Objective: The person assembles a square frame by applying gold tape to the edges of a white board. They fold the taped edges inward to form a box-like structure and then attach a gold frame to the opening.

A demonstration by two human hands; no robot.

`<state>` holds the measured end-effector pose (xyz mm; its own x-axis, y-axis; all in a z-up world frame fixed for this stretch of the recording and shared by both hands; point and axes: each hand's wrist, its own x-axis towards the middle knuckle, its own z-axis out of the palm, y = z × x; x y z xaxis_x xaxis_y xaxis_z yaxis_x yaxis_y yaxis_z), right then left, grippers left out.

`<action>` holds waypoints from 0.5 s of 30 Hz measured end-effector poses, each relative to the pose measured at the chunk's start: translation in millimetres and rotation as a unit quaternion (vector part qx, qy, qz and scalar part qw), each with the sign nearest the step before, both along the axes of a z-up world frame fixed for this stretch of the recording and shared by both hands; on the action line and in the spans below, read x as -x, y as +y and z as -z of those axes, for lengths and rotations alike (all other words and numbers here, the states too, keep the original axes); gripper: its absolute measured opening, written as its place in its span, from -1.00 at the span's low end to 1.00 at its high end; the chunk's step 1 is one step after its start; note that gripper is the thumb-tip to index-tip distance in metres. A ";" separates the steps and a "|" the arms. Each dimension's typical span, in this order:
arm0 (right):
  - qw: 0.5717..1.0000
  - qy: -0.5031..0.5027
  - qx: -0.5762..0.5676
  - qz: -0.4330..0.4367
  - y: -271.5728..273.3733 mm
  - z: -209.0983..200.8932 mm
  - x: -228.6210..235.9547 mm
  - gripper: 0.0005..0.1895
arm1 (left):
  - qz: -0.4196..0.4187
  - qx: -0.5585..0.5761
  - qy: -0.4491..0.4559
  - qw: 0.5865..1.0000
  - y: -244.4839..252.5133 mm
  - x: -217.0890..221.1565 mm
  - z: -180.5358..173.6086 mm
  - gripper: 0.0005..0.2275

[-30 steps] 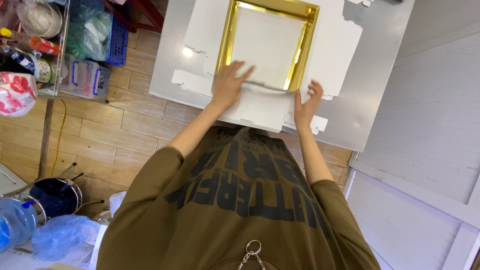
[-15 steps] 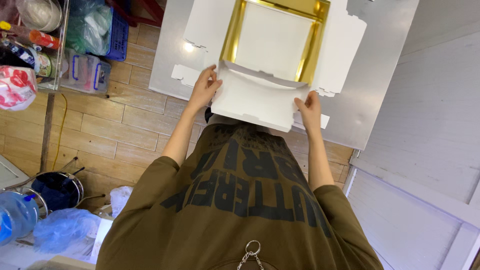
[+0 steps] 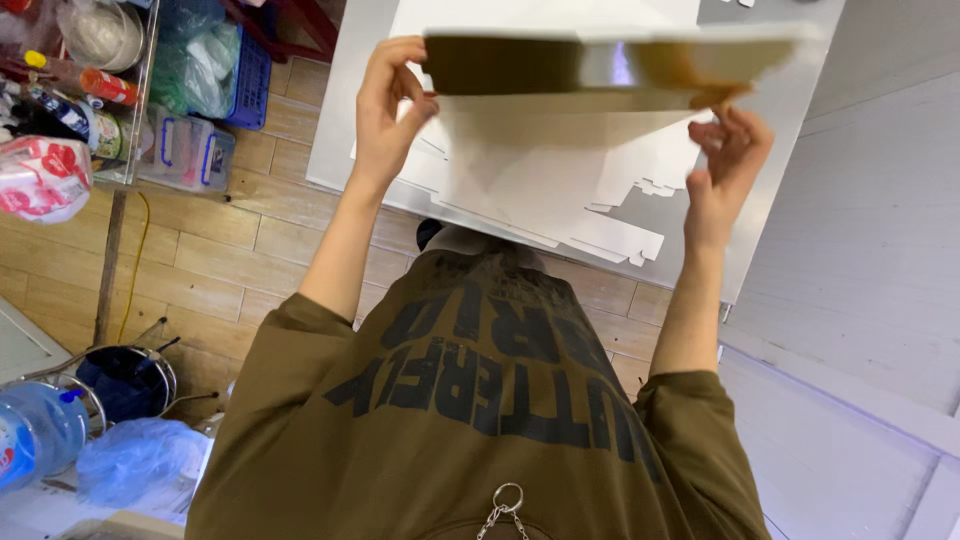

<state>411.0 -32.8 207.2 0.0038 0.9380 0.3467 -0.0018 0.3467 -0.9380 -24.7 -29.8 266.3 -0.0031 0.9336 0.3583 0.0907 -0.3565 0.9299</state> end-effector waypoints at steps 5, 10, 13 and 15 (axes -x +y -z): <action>0.996 0.079 0.036 -0.015 51.5 -4.5 25.9 -0.18 | -0.019 -0.021 -0.063 0.998 17.1 -13.8 15.0 -0.58; 0.995 0.061 0.078 -0.030 75.7 11.3 56.8 -0.30 | -0.160 0.009 -0.058 0.985 4.9 -43.6 45.8 -0.57; 0.993 0.080 0.087 -0.029 88.6 17.0 63.2 -0.25 | -0.264 -0.023 -0.077 0.961 10.7 -61.8 46.6 -0.50; 0.994 0.085 0.064 -0.019 97.2 17.5 61.5 -0.20 | -0.254 -0.084 -0.063 0.962 15.6 -57.8 38.2 -0.43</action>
<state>349.6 64.4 189.7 0.0159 0.9748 0.2223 -0.1749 0.2217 -0.9593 33.1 -14.1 228.1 -0.4967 0.7295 0.4703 0.1824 -0.4420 0.8783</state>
